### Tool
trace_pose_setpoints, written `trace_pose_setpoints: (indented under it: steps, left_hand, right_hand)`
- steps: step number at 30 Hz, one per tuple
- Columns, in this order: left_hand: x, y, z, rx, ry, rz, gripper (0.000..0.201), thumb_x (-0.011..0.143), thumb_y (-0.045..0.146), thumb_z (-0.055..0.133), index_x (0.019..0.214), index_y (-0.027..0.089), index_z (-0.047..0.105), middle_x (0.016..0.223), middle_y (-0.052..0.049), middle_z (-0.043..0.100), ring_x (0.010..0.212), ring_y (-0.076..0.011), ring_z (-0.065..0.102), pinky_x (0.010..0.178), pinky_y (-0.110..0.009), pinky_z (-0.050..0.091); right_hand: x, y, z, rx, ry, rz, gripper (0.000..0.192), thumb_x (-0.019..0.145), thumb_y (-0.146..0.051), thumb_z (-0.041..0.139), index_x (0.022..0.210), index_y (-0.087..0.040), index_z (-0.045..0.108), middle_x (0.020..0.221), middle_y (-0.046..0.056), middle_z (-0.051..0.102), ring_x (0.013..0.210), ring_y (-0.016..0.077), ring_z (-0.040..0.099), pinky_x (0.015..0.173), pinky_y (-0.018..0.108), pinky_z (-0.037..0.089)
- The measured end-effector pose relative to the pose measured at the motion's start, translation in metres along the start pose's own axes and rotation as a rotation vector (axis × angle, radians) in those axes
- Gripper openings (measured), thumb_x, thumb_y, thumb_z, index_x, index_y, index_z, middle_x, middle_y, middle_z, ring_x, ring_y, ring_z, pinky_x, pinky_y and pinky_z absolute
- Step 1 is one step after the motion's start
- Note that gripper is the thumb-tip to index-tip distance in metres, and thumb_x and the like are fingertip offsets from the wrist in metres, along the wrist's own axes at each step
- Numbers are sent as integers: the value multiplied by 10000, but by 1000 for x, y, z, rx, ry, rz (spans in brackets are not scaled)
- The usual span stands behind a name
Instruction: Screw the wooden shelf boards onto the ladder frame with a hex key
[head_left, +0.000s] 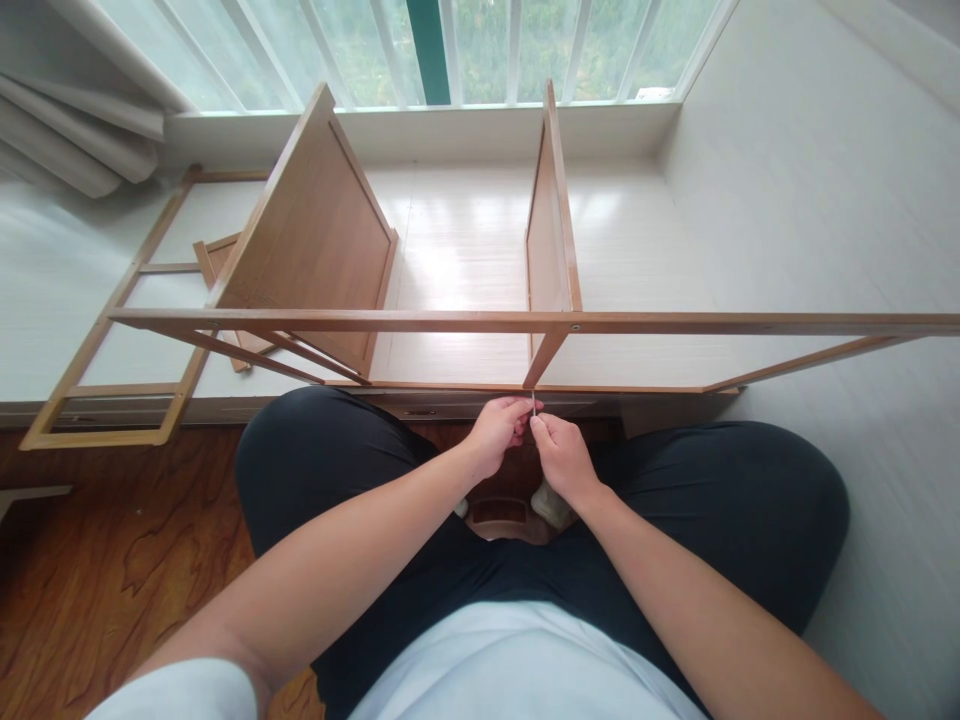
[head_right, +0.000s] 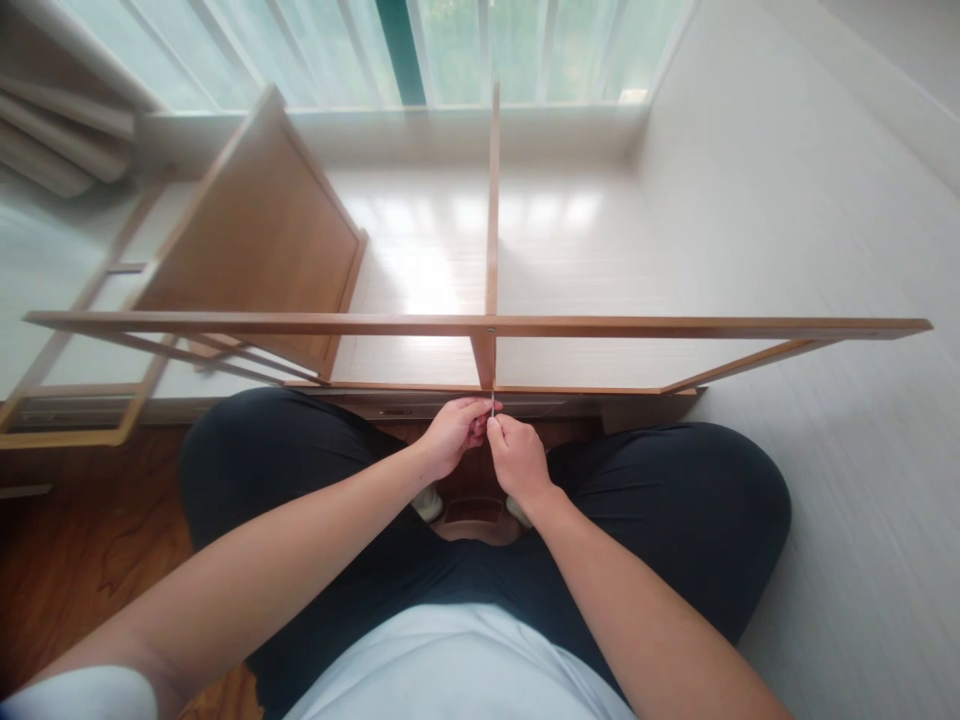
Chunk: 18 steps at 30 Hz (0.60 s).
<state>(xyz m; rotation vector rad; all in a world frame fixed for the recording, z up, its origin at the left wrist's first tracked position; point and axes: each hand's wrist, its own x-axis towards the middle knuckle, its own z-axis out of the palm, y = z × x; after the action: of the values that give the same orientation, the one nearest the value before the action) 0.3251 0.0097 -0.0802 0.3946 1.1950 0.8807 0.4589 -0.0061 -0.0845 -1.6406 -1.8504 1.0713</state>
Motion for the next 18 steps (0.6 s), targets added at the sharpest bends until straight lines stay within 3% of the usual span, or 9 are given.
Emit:
trace_pose_setpoints:
  steps: [11, 18]
  left_hand:
    - [-2, 2, 2, -3, 27, -15, 261, 714, 338, 756, 858, 120, 751, 550, 56, 450, 493, -55, 391, 511, -197, 308]
    - [0, 0, 1, 2, 24, -17, 293, 696, 360, 766, 873, 127, 750, 569, 46, 484, 507, -61, 426, 513, -195, 315]
  right_hand:
    - [2, -4, -2, -221, 42, -29, 317, 913, -293, 492, 613, -198, 518, 581, 9, 588, 530, 126, 427, 564, 285, 212]
    - [3, -6, -1, -399, 39, -42, 274, 926, -259, 508, 682, -192, 613, 670, 43, 674, 579, 146, 491, 578, 300, 191]
